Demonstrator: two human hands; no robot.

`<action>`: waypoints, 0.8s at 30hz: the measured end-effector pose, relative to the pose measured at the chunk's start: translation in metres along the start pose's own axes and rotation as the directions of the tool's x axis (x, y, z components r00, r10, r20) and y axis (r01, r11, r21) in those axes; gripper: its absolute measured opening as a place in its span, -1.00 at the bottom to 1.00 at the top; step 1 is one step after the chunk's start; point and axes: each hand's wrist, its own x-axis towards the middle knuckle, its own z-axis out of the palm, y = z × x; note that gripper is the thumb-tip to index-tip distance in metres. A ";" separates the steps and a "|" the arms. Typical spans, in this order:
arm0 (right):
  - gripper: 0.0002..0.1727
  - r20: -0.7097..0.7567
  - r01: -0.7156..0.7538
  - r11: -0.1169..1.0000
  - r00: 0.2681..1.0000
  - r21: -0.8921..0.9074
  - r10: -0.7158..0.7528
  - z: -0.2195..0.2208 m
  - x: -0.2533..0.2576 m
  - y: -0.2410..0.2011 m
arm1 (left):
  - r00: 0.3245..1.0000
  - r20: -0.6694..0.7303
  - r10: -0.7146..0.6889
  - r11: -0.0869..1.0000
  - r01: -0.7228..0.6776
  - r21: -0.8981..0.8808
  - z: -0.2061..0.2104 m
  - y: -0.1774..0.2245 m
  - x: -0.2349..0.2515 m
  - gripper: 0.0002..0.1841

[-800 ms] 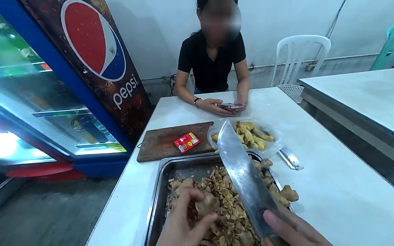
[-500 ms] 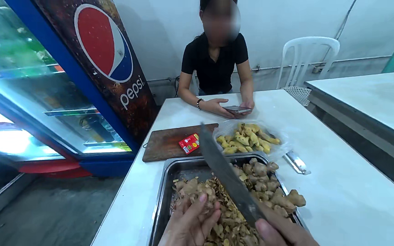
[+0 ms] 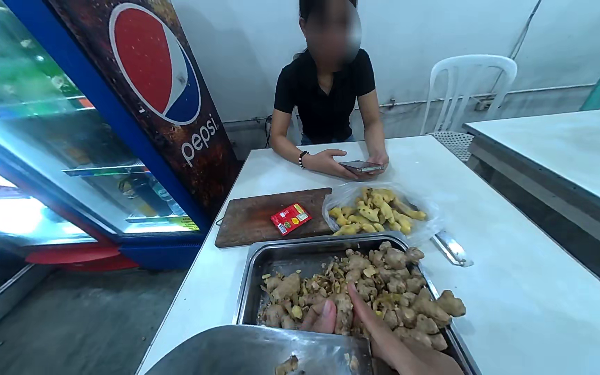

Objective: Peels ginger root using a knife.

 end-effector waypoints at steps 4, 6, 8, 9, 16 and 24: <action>0.07 -0.007 0.018 0.999 1.000 -0.051 -0.019 -0.003 0.001 -0.002 | 1.000 -0.003 -0.011 0.994 0.011 -0.105 0.002 -0.003 0.000 -0.73; 0.02 -0.031 0.041 0.996 0.999 -0.079 -0.044 -0.001 0.001 -0.001 | 0.999 -0.027 -0.018 0.991 0.014 -0.134 0.006 -0.003 -0.004 -0.70; -0.03 -0.046 0.060 0.994 0.997 -0.091 -0.064 -0.001 0.000 0.000 | 0.993 -0.119 0.004 0.992 -0.020 -0.127 0.017 -0.002 -0.007 -0.68; -0.06 -0.049 0.065 0.994 0.996 -0.094 -0.070 -0.001 0.000 0.000 | 0.978 -0.208 0.029 0.994 -0.050 -0.094 0.028 -0.001 -0.008 -0.68; -0.15 0.011 0.064 0.996 0.998 0.068 -0.065 -0.007 0.001 0.005 | 0.994 0.056 0.094 0.988 -0.086 -0.130 -0.006 -0.006 -0.013 -0.70; -0.16 0.051 0.068 0.972 0.995 0.224 -0.082 -0.008 0.004 0.017 | 0.991 0.009 0.130 0.990 -0.130 -0.046 -0.007 -0.005 -0.011 -0.76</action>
